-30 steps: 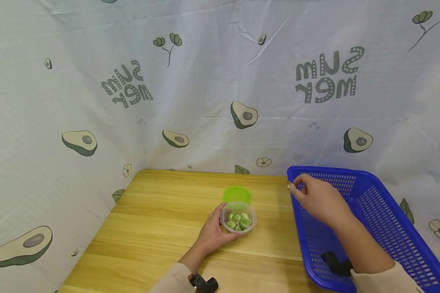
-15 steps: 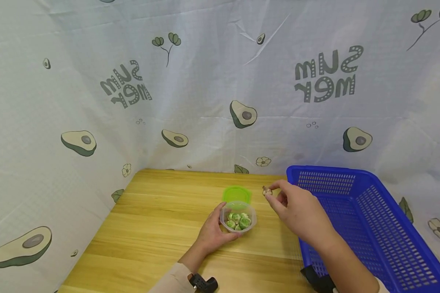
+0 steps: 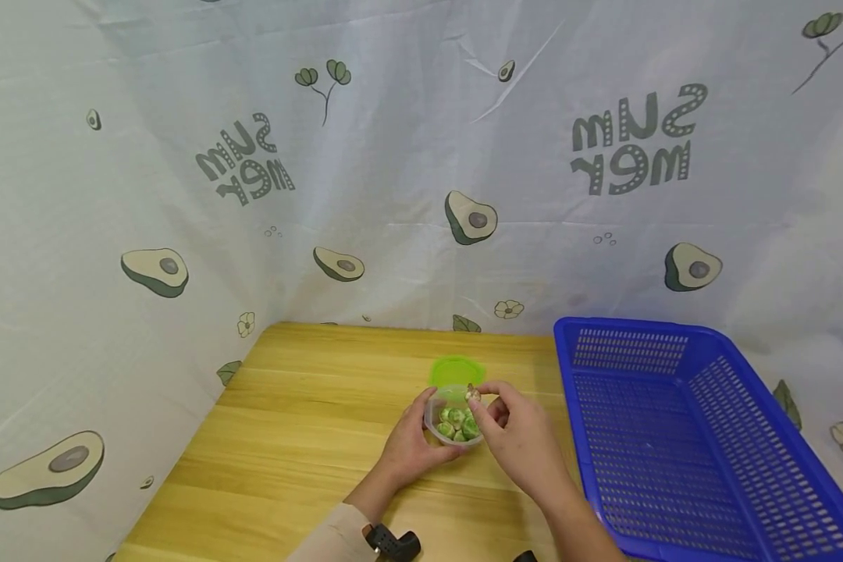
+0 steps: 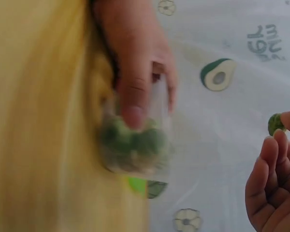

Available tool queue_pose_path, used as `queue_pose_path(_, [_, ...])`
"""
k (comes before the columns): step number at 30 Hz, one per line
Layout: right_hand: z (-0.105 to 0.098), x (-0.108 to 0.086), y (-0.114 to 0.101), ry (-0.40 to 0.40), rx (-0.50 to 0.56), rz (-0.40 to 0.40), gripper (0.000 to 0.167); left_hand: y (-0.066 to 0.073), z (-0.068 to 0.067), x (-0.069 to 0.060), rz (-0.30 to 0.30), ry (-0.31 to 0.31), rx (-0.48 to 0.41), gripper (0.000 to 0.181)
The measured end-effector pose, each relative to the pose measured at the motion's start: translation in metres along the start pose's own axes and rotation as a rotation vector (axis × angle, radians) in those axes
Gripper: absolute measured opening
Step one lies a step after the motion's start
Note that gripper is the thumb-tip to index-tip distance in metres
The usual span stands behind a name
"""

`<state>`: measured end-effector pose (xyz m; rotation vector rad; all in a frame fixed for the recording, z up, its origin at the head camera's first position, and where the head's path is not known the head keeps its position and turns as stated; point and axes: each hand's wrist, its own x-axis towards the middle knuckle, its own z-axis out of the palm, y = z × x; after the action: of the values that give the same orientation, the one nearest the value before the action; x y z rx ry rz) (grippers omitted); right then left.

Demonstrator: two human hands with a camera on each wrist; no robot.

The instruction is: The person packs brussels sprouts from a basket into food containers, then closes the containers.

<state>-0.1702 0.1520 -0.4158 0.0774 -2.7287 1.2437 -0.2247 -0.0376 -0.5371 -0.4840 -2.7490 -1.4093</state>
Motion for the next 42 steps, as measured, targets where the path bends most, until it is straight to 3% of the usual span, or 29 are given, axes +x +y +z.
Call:
queue_pose_path(7, [0.03,0.006,0.02,-0.012,0.076,0.081,0.033,0.0,0.0,0.001,0.018,0.009,0.017,0.106])
queue_pose_path(16, [0.051,0.009,0.036,-0.054,0.03,0.104,0.024,0.001,0.001,0.002,0.009,0.006,0.049,0.106])
queue_pose_path(33, [0.058,0.009,0.037,-0.069,0.004,0.085,0.021,0.001,0.001,0.003,0.004,0.012,0.052,0.103])
queue_pose_path(42, [0.047,0.009,0.044,-0.042,0.089,0.13,0.021,-0.001,0.002,0.002,-0.02,0.01,-0.008,0.108])
